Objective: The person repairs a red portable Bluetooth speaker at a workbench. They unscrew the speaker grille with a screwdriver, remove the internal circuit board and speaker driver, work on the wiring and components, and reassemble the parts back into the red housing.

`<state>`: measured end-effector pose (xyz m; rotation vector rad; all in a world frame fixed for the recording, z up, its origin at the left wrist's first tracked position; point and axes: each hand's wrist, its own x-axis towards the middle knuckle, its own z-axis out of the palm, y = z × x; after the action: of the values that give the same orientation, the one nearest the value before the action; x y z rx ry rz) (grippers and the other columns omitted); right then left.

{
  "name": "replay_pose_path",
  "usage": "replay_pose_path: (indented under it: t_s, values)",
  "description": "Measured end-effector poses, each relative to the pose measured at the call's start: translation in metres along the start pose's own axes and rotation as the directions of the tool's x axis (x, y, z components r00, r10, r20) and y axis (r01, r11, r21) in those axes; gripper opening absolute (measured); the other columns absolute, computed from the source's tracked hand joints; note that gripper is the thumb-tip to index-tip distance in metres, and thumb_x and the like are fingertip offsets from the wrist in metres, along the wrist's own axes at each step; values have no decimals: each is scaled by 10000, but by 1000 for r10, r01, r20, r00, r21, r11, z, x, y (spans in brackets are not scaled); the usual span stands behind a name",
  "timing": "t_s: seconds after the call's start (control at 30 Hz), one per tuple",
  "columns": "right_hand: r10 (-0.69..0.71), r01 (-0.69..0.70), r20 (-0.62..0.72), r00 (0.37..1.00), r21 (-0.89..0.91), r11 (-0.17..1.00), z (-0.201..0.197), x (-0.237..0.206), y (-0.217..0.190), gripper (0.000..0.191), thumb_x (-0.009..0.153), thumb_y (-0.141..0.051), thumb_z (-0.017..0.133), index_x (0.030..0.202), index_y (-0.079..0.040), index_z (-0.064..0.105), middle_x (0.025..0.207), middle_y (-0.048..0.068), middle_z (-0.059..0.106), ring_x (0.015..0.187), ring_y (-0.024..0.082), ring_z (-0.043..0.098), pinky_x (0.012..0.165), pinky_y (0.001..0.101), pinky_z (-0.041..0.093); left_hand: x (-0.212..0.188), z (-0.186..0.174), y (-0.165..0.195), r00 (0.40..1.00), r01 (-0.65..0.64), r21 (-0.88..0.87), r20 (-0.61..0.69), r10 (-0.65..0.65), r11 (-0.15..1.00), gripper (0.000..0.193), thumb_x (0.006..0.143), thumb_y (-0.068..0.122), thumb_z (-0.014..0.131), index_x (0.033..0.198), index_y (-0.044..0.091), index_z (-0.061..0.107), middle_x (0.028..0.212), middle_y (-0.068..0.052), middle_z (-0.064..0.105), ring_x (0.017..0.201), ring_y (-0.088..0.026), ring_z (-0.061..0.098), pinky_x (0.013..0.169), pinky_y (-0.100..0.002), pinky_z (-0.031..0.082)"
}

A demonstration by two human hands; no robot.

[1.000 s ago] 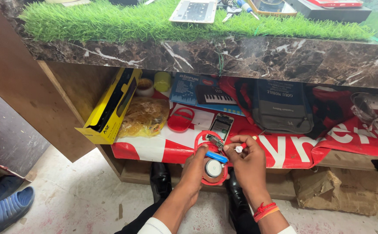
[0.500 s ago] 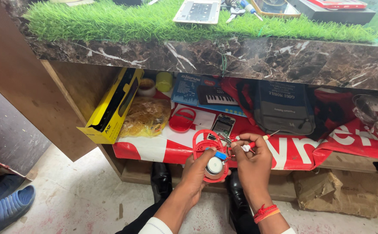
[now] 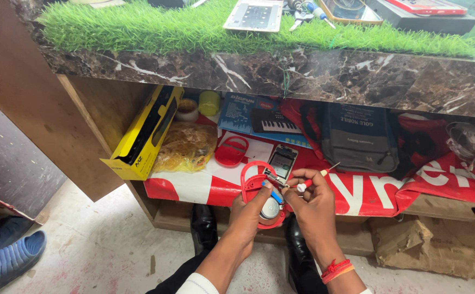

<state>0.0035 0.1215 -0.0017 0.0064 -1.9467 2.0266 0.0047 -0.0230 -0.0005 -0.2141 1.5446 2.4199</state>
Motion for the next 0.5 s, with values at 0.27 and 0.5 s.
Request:
replay_pose_path:
  t_s: [0.27,0.5]
  values:
    - [45,-47,34,998,62,997,2,-1,-5,420,788,60,760,1174,-16,613,1013,50,664,810,62,619,701,213,541,7,-2,-3,993,68,41,-101,-64,997,490,987,477,541,978,17,709,859,-103,758,756,-177,751,692,-329,624]
    - [103,-110,73,992,94,990,3,-1,-4,516,741,102,755,1209,-24,580,1065,81,671,849,106,680,749,254,595,7,-3,1,991,89,-46,-95,-93,995,509,977,484,469,1089,46,703,988,-101,778,890,-154,748,824,-314,584]
